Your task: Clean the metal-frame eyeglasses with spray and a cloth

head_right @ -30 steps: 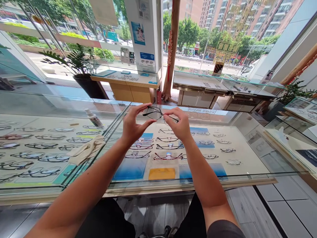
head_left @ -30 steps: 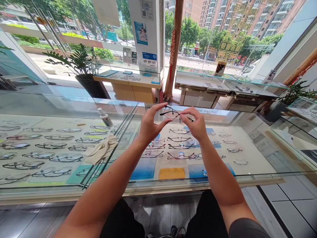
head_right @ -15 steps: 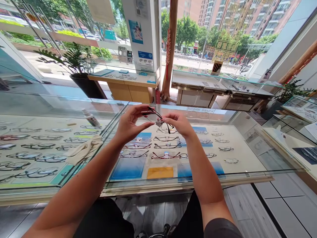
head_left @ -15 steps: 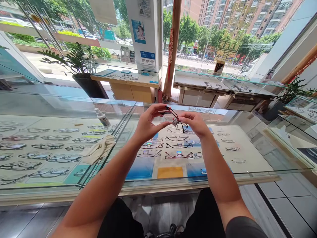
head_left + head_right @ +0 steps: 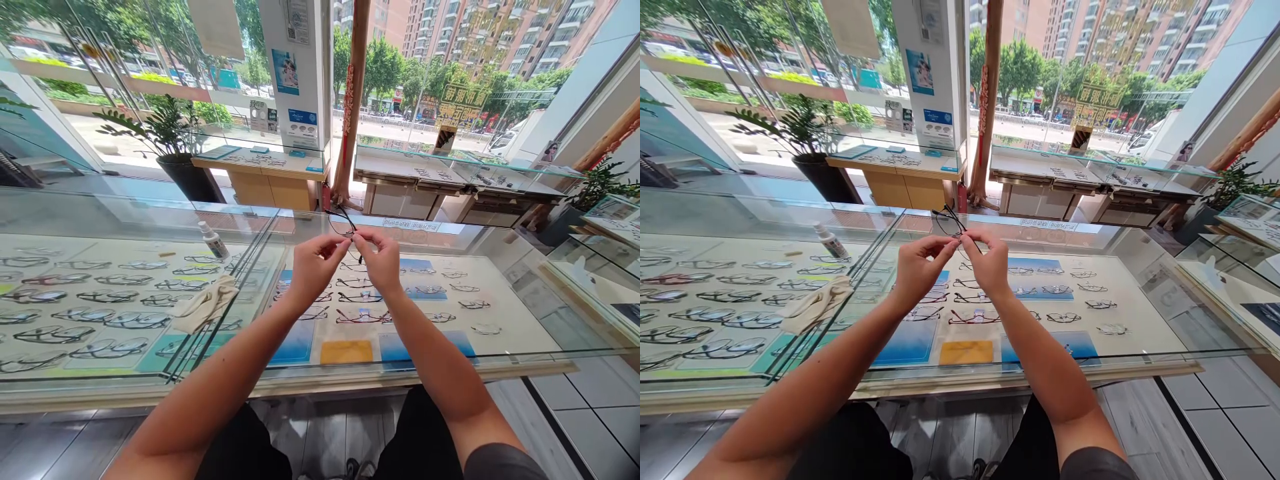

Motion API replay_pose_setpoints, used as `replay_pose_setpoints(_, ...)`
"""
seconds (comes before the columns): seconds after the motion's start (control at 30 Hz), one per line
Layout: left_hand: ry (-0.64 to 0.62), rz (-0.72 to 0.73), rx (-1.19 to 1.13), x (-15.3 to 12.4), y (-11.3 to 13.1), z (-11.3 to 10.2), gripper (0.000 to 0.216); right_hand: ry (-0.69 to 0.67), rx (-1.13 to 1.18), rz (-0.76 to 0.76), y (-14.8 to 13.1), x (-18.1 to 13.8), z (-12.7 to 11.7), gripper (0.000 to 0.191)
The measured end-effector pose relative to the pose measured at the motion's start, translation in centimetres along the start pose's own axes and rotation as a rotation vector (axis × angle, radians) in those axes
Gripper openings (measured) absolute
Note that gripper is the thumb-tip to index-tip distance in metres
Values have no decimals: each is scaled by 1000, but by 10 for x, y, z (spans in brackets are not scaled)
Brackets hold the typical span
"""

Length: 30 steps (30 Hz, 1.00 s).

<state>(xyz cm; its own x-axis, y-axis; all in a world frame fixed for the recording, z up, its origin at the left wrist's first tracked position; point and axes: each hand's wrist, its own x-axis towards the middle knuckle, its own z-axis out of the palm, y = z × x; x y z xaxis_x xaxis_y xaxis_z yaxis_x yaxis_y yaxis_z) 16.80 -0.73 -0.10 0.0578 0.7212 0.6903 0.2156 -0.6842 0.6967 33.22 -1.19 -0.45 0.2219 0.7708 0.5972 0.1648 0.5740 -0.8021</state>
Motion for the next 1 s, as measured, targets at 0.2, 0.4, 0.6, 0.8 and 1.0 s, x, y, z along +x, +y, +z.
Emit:
replay_pose_setpoints(0.2,-68,-275,-285,6,-6,-1,36,69,-181,-196,-4,-17,13,19)
replay_pose_setpoints(0.4,-40,-343,-350,13,-10,-5,34,5,-216,-231,-6,-19,14,25)
replay_pose_setpoints(0.6,-115,-219,-115,42,-16,-36,33,36,-153,-150,1,-14,10,31)
replay_pose_setpoints(0.8,-609,-134,300,97,-37,-78,24,88,-97,27,18,-2,1,52)
replay_pose_setpoints(1.0,-984,-32,546,114,-69,-74,6,123,-152,-1,21,4,-4,53)
